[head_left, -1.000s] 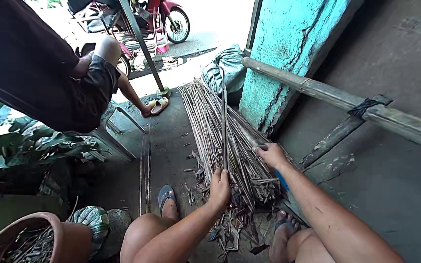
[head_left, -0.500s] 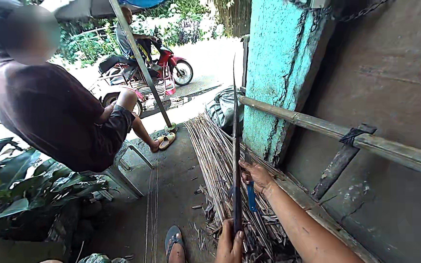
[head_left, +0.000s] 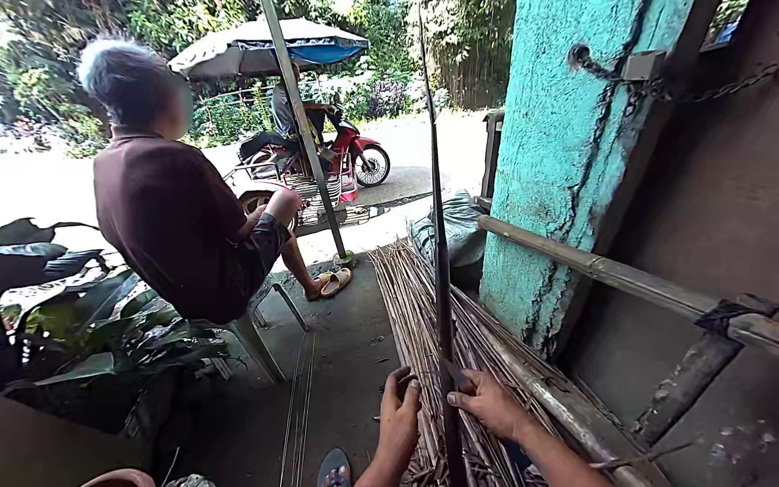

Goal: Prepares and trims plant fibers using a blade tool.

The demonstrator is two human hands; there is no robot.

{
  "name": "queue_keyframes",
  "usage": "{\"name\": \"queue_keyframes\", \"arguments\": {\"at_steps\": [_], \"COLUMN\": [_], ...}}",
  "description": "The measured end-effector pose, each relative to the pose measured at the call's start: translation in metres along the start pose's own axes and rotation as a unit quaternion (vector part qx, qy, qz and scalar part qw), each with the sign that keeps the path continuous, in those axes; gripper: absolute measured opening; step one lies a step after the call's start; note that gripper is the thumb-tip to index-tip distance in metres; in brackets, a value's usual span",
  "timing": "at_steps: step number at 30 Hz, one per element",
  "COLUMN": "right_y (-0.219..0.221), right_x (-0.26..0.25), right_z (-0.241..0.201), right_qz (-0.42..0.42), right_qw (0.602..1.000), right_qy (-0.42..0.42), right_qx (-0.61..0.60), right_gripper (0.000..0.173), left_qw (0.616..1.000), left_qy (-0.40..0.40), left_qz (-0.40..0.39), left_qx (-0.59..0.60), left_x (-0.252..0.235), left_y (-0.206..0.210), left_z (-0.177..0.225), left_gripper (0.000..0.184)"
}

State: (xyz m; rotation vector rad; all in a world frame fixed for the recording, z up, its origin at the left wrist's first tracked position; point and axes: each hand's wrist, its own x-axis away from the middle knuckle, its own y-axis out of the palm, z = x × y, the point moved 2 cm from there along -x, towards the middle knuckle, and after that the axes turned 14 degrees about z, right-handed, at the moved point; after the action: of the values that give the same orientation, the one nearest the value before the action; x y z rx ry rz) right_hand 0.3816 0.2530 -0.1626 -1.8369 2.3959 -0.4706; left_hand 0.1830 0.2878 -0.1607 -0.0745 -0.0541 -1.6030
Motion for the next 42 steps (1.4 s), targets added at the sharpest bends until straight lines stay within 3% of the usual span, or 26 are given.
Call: {"name": "queue_keyframes", "arguments": {"at_steps": [5, 10, 15, 18, 22, 24, 26, 29, 32, 36, 42], "right_y": [0.021, 0.035, 0.027, 0.000, -0.042, -0.059, -0.074, -0.093, -0.106, -0.108, -0.105], "right_x": [0.008, 0.010, 0.015, 0.014, 0.011, 0.006, 0.000, -0.002, 0.003, 0.004, 0.006], "right_z": [0.004, 0.004, -0.010, -0.012, -0.022, -0.024, -0.024, -0.029, -0.025, -0.019, -0.029], "right_qz": [-0.001, -0.010, -0.056, -0.086, 0.026, 0.091, 0.124, 0.176, 0.173, 0.203, 0.246], "right_qw": [0.997, 0.990, 0.977, 0.984, 0.997, 0.989, 0.957, 0.897, 0.862, 0.847, 0.846], "right_qy": [-0.049, -0.089, -0.141, -0.110, -0.067, -0.060, -0.067, -0.081, -0.102, -0.056, -0.007], "right_qx": [0.064, 0.111, 0.149, 0.108, 0.014, -0.099, -0.255, -0.398, -0.465, -0.489, -0.473], "right_gripper": [0.022, 0.022, 0.039, 0.034, 0.028, 0.026, 0.024, 0.034, 0.041, 0.032, 0.022], "left_qw": [0.995, 0.987, 0.951, 0.918, 0.874, 0.852, 0.825, 0.802, 0.798, 0.782, 0.717], "left_qy": [0.077, 0.155, 0.293, 0.373, 0.419, 0.426, 0.436, 0.423, 0.361, 0.256, 0.131], "left_qz": [0.041, 0.032, 0.060, 0.013, -0.061, -0.082, -0.086, -0.077, -0.093, -0.125, -0.151], "left_qx": [0.053, 0.016, -0.080, -0.132, -0.239, -0.293, -0.349, -0.415, -0.473, -0.555, -0.667], "left_x": [-0.018, -0.042, -0.051, -0.050, -0.045, -0.042, -0.045, -0.059, -0.072, -0.085, -0.096], "left_y": [0.004, 0.038, 0.056, 0.050, 0.037, 0.030, 0.026, 0.013, -0.003, -0.023, -0.056], "left_z": [0.050, 0.109, 0.146, 0.162, 0.172, 0.162, 0.140, 0.089, 0.046, 0.033, 0.010], "left_gripper": [0.048, 0.083, 0.068, 0.068, 0.064, 0.060, 0.055, 0.054, 0.057, 0.055, 0.047]}}
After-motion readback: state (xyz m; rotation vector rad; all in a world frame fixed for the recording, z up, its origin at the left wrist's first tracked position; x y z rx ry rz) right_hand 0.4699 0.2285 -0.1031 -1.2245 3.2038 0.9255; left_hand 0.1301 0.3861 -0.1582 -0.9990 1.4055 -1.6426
